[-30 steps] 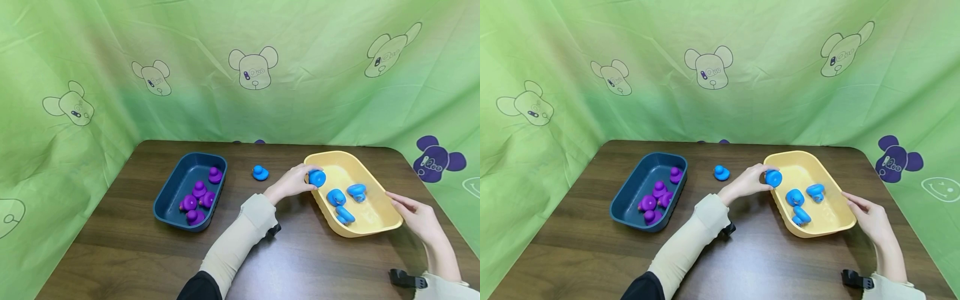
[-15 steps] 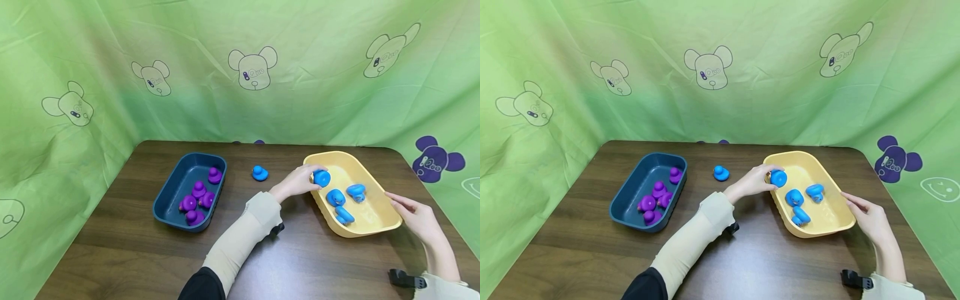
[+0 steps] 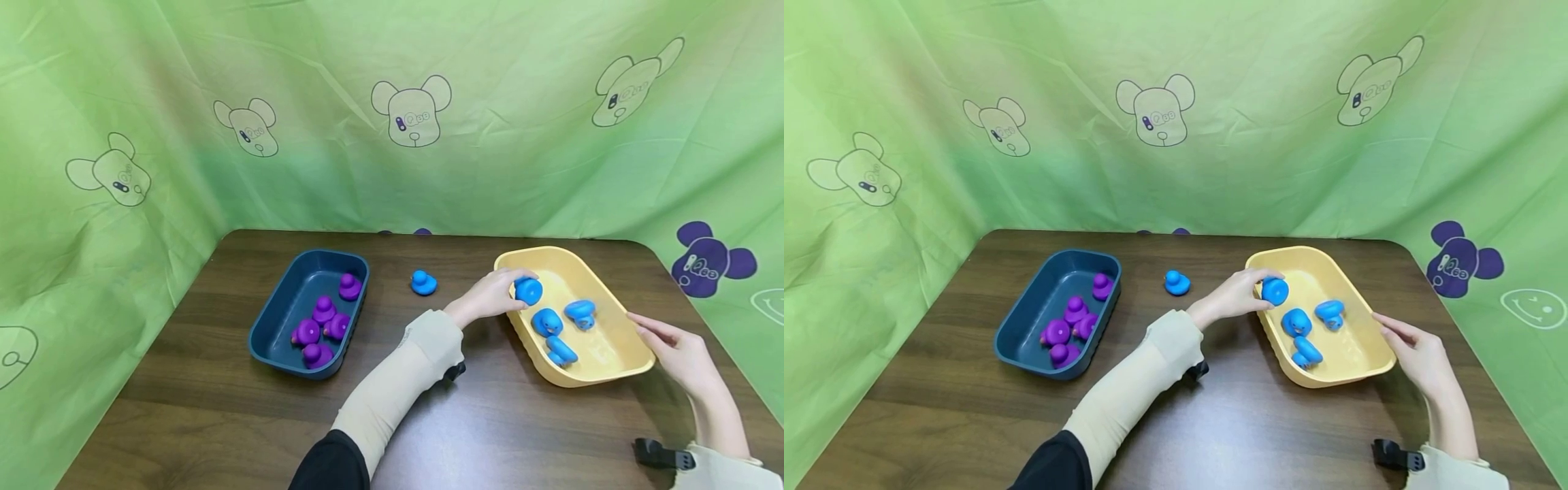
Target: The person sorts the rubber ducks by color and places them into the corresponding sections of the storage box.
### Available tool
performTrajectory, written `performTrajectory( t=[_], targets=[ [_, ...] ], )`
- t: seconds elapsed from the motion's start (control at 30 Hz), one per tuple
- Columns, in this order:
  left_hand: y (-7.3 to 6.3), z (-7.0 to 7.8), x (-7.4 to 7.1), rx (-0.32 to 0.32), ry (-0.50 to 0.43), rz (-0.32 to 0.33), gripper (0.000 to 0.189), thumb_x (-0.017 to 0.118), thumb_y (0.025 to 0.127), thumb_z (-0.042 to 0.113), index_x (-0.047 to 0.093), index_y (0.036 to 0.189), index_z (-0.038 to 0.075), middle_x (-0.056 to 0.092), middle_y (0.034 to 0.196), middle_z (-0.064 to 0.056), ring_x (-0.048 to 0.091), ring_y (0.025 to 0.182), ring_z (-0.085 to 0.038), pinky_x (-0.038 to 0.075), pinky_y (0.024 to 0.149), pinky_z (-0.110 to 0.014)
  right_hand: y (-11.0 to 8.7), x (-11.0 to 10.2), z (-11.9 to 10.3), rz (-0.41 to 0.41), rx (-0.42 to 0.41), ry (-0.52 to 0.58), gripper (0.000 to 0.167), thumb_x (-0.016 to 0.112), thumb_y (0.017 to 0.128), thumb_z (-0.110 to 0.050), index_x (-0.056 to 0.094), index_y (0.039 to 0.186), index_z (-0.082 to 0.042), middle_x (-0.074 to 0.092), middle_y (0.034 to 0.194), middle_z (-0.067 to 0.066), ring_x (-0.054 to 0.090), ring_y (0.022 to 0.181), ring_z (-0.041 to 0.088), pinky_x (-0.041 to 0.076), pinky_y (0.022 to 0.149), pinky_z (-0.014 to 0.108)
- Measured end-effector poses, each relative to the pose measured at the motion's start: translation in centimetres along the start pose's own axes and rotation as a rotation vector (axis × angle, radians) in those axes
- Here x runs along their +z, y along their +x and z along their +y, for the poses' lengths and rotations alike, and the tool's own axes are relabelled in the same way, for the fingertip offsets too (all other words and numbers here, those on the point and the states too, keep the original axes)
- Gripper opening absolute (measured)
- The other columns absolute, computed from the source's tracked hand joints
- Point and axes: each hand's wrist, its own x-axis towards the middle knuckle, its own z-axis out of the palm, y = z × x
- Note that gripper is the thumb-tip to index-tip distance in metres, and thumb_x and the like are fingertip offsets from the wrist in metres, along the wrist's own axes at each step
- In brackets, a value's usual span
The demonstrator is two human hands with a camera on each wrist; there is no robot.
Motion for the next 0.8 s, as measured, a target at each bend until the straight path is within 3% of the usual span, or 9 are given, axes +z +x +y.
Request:
performTrajectory(
  t=[0.27, 0.6, 0.8],
  targets=[
    [0.3, -0.2, 0.3, -0.016, 0.026, 0.005, 0.05, 0.065, 0.08, 0.025, 0.047, 0.126, 0.017, 0.054, 0.117, 0.0, 0.046, 0.105, -0.008, 0.034, 0.086, -0.012, 0.1, 0.0, 0.0, 0.002, -0.012, -0.006, 0.029, 0.05, 0.091, -0.021, 0.057, 0.118, -0.028, 0.041, 0.087, -0.048, 0.034, 0.081, -0.028, 0.028, 0.064, -0.002],
    [-0.3, -0.7, 0.6, -0.111, -0.008, 0.075, 0.043, 0.061, 0.084, 0.023, 0.049, 0.125, 0.019, 0.049, 0.125, 0.0, 0.043, 0.113, -0.014, 0.035, 0.09, -0.018, 0.1, 0.0, 0.1, -0.001, -0.003, -0.01, 0.03, 0.05, 0.091, -0.022, 0.056, 0.12, -0.027, 0.041, 0.087, -0.048, 0.034, 0.081, -0.028, 0.027, 0.064, -0.002],
    [-1.0, -1.1, 0.3, -0.075, -0.036, 0.134, 0.034, 0.061, 0.084, 0.02, 0.056, 0.117, 0.016, 0.053, 0.116, -0.003, 0.047, 0.103, -0.013, 0.037, 0.082, -0.016, 0.1, -0.1, 0.0, -0.003, 0.003, -0.004, 0.03, 0.049, 0.091, -0.022, 0.056, 0.119, -0.028, 0.041, 0.087, -0.047, 0.034, 0.081, -0.028, 0.027, 0.063, -0.002]
  ],
)
